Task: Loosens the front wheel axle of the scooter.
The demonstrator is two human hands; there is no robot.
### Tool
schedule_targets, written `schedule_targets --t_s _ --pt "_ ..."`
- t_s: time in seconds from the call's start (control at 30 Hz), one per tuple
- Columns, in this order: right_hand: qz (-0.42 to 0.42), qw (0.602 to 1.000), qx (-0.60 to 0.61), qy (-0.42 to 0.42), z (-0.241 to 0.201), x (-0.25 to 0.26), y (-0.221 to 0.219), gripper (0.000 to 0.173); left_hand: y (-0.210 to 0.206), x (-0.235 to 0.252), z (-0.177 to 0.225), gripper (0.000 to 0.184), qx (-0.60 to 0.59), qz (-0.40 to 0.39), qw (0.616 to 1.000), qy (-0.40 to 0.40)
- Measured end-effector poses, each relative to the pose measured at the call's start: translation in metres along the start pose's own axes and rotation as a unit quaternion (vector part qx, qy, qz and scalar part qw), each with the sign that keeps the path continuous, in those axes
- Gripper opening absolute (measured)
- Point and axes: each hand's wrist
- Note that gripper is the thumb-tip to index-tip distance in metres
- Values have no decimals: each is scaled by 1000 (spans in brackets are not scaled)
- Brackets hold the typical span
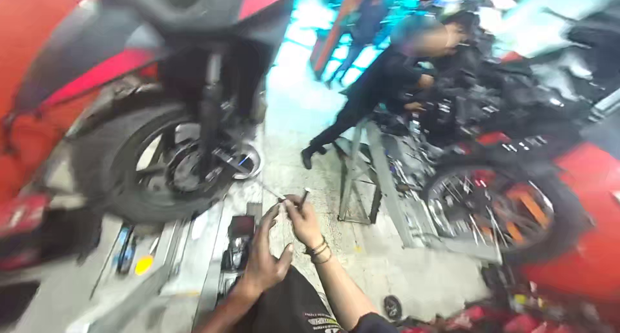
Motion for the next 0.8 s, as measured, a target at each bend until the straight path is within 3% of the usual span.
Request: schedule_targets --t_s 0.13,0.33,0.4,0.5,0.57,0.6,0.67,0.73,0.8 --pt "-25 999 -26 3 -16 5 1 27 0 -8 -1 81 -10 13 1000 15" --pt "-16 965 243 -94 -3 -1 -6 25 -8 -6 -11 78 -2 46 998 40" --pt "-16 955 273 -110 -2 2 -5 24 -5 -7 -11 76 10 71 997 0" --pt "-17 938 331 -96 9 3 -7 23 1 2 6 77 82 134 979 -128" --pt "-25 927 367 -71 12 -1 -10 25 -7 11 26 85 123 108 976 -144" --pt "-39 932 353 -75 0 -2 -2 27 -17 15 36 90 142 92 977 -130" --pt "-90 951 257 -148 -67 8 34 26 -38 28 52 96 192 87 972 -103" --pt "-67 953 238 -177 -104 9 46 23 -47 38 56 93 226 88 967 -74" --pt "-99 932 313 -154 -98 2 56 48 -50 48 52 86 242 104 963 -52"
Point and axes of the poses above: each hand's wrist, its own x-axis towards the middle knuckle, its own y-axis out of the back of the hand, z = x × y, and after that the axes turned 10 degrees about y, right-handed
